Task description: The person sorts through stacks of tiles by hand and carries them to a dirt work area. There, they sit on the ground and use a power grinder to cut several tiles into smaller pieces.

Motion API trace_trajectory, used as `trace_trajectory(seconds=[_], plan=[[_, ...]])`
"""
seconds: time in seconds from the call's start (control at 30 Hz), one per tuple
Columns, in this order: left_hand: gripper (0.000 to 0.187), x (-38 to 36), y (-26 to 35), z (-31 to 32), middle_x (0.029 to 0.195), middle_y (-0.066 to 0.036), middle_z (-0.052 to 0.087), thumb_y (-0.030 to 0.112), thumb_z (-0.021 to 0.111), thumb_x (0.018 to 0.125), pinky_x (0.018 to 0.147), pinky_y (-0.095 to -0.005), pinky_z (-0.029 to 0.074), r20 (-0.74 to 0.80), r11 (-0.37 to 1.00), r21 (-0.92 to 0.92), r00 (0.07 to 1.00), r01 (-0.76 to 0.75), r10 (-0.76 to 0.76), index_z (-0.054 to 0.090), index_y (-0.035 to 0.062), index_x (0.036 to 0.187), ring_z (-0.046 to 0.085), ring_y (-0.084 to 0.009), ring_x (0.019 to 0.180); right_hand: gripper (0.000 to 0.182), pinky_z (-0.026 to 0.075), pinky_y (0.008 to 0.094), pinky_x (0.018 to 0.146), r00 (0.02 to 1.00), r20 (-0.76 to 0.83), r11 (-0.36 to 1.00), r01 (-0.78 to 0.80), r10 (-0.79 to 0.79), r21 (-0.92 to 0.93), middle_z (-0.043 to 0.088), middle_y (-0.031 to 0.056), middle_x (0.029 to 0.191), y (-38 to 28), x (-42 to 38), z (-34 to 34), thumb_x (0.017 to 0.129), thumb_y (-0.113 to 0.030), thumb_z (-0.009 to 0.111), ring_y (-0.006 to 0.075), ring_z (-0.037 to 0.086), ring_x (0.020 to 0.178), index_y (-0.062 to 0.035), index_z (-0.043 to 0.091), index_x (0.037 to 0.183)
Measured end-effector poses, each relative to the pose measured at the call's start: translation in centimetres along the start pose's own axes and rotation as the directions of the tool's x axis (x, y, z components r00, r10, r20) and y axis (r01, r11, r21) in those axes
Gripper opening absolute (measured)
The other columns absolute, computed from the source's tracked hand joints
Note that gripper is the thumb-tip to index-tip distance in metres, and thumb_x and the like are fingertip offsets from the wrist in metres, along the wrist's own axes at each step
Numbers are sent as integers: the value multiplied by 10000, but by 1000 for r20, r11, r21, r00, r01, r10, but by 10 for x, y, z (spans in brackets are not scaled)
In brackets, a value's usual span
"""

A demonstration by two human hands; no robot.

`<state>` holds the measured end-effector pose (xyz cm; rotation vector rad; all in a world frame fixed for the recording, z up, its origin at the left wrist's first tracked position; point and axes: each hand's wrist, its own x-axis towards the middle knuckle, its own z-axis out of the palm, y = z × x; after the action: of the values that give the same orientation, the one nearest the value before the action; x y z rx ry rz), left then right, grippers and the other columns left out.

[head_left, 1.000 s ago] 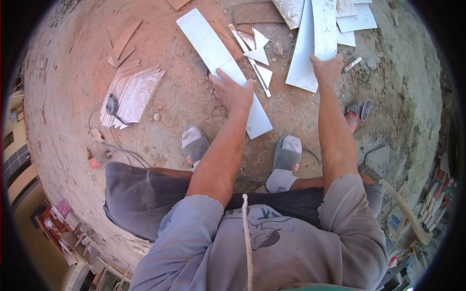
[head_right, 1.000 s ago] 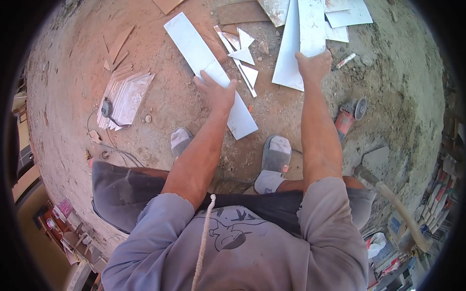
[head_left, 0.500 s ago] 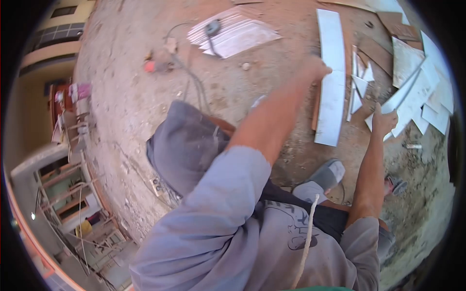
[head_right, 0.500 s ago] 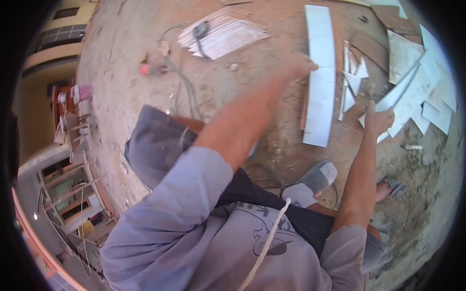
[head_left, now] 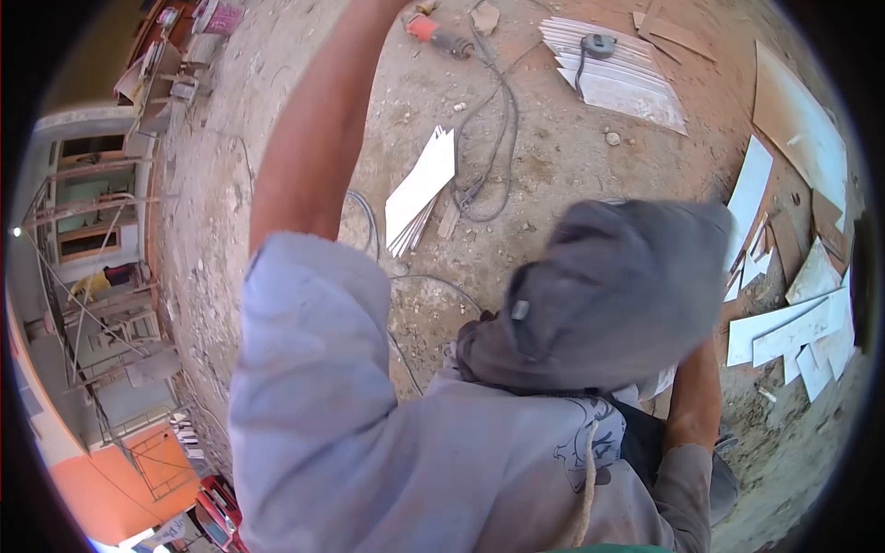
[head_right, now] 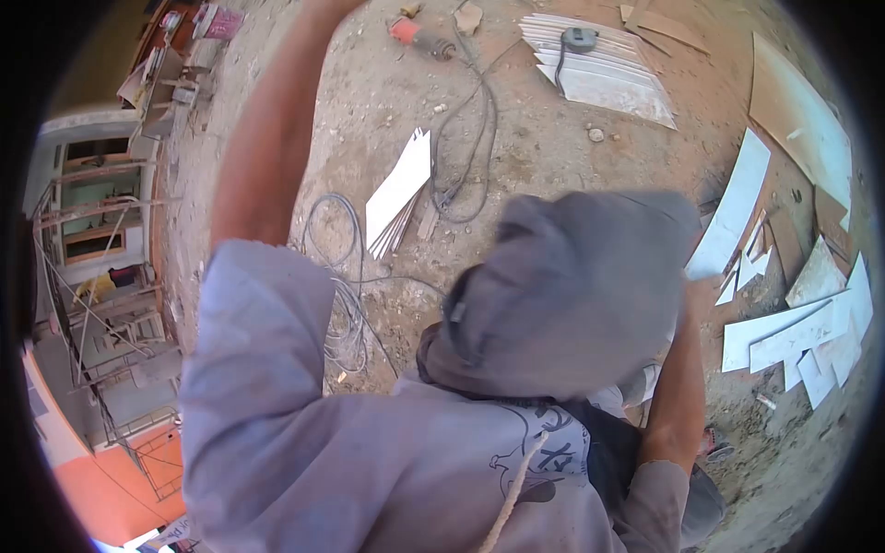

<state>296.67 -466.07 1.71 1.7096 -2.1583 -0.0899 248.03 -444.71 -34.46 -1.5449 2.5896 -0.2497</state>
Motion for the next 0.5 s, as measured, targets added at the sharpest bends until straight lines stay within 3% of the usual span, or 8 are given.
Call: trace_trajectory(seconds=[0.07,0.1,0.13,0.2,0.37,0.4,0.43,0.5], plan=[[678,-82,-67,42,1173,-211,672,537,690,801,980,-435,472,119,926,-79,926,370,-359,634,21,1238,625,-346,1133,874,459,474,982,998,30,999,47,-48,16,594,318,1200,-38,13,7,703,-525,809,442,576,1137,120,526,1221],[621,-128,-127,94,1165,-221,676,467,713,829,957,-409,499,8,962,118,969,246,-248,635,-21,1205,640,-311,1125,869,459,473,982,997,45,998,62,-63,22,595,317,1199,-59,6,6,707,-525,806,442,578,1135,119,528,1220],[926,-178,-140,124,1299,-278,576,616,747,726,1042,-463,428,114,925,72,919,372,-378,503,-2,1370,537,-401,1243,864,459,472,982,996,56,997,74,-76,32,597,317,1197,-66,7,7,710,-525,803,441,579,1133,118,531,1219],[1087,-249,-137,163,1409,-263,487,619,786,684,1074,-476,402,332,795,319,725,515,-603,349,20,1478,490,-399,1293,854,459,470,983,992,75,994,93,-97,59,600,315,1195,-74,7,7,718,-525,797,439,582,1130,116,535,1218],[1104,-319,-112,191,1403,-238,467,513,837,639,1066,-451,408,317,762,223,694,608,-646,318,8,1472,467,-398,1291,828,459,466,984,979,139,983,128,-146,131,608,311,1188,-131,-2,9,737,-524,781,435,589,1122,111,546,1214],[974,-319,-113,194,1293,-246,546,481,853,616,1003,-445,452,251,785,207,744,584,-620,457,-18,1352,532,-403,1208,823,459,465,984,975,154,979,134,-157,151,609,311,1187,-125,-2,12,740,-524,778,434,590,1120,110,548,1213],[974,-323,-120,195,1293,-246,546,481,853,616,1003,-445,452,259,797,200,753,570,-604,457,-18,1352,532,-403,1208,818,459,464,984,973,166,976,132,-161,171,611,310,1185,-116,-4,13,744,-524,775,433,592,1118,109,550,1213],[748,-321,-141,202,1075,-260,651,445,861,591,868,-472,503,250,852,149,815,501,-523,625,-23,1125,627,-414,1015,809,459,462,985,979,160,974,93,-128,207,614,308,1183,-81,3,7,752,-524,768,431,594,1115,106,554,1211]])
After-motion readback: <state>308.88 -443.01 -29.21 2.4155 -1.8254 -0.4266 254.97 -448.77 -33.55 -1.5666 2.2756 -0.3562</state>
